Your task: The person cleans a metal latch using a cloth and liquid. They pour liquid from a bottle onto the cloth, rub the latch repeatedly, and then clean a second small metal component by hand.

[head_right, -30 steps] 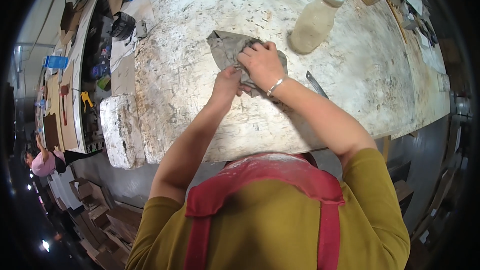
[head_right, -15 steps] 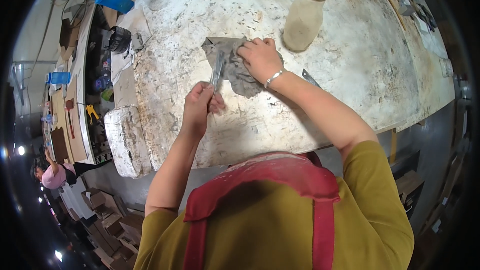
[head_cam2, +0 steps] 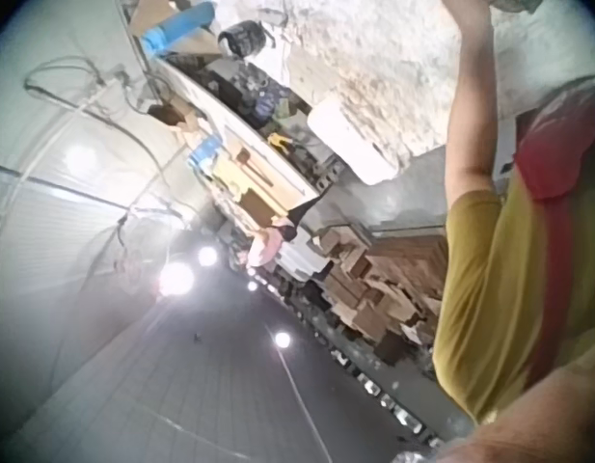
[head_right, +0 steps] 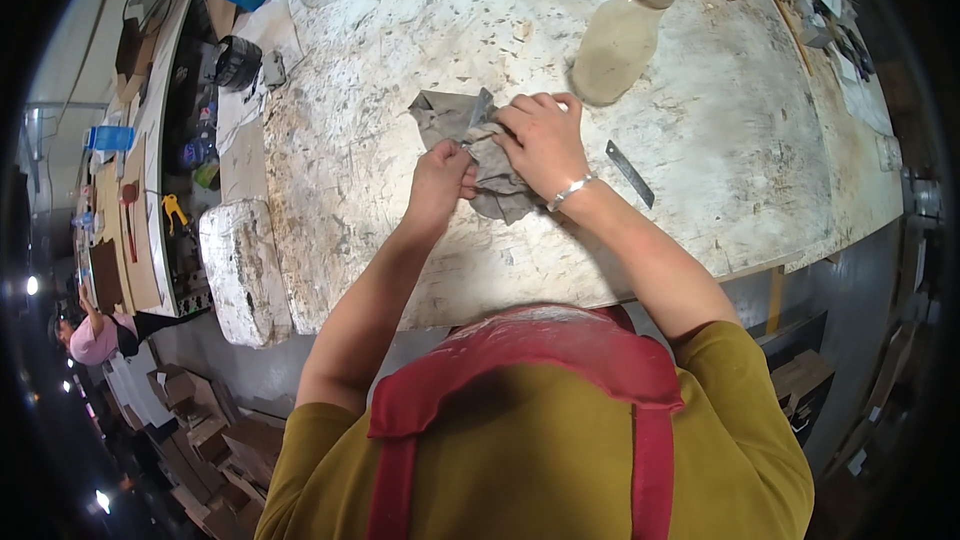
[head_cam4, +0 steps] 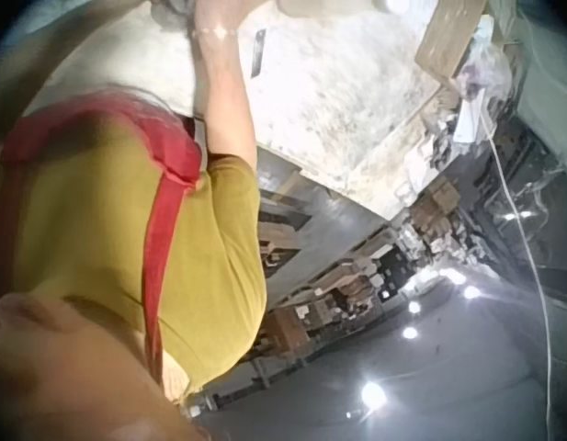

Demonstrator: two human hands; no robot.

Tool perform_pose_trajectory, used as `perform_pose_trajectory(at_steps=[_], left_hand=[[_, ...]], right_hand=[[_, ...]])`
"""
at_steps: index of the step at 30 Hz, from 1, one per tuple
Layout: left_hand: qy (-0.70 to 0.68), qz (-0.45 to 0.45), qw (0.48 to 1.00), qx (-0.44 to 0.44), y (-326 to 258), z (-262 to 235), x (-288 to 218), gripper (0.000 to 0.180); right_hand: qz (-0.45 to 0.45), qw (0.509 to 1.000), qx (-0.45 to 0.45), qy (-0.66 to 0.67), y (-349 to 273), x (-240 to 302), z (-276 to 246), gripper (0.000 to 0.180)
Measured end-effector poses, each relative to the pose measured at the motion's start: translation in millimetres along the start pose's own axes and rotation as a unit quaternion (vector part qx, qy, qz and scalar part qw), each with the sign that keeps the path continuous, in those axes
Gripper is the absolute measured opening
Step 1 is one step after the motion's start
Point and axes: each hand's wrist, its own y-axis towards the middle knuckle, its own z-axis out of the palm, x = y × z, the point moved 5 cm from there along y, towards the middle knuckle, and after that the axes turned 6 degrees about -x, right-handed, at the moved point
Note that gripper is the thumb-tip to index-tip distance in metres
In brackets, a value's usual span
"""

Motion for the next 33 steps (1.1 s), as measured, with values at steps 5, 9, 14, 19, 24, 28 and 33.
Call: perform_pose_trajectory(at_steps=[5, 9, 14, 19, 24, 28, 33], left_hand=[[0.041, 0.045, 0.998, 0.003, 1, 3, 1, 0.022], [-0.017, 0.038, 0.998, -0.037, -8, 0, 0, 0.02], [-0.01, -0.02, 1.0, 0.013, -45, -32, 1, 0.018], [-0.053, 0.016, 0.998, 0.021, -63, -29, -31, 0.017], [-0.077, -0.004, 0.997, 0.03, -32, 4, -2, 0.018], [0.0, 0.014, 1.0, 0.021, -17, 11, 13, 0.019], [-0.013, -0.011, 0.999, 0.037, -14, 14, 11, 0.018]], right_hand=[[-0.081, 0.993, 0.045, -0.078, 13, 15, 32, 0.009], [-0.047, 0.991, 0.088, -0.089, 18, 13, 37, 0.014], [-0.005, 0.994, 0.07, -0.084, 13, 0, 29, 0.02], [-0.014, 0.997, -0.054, -0.046, -8, 20, -24, 0.035], [-0.037, 0.995, 0.037, -0.086, -34, 2, -3, 0.019], [-0.008, 1.0, -0.004, -0.025, -21, 6, -19, 0.009], [-0.074, 0.993, 0.024, -0.083, 0, 2, 20, 0.007]])
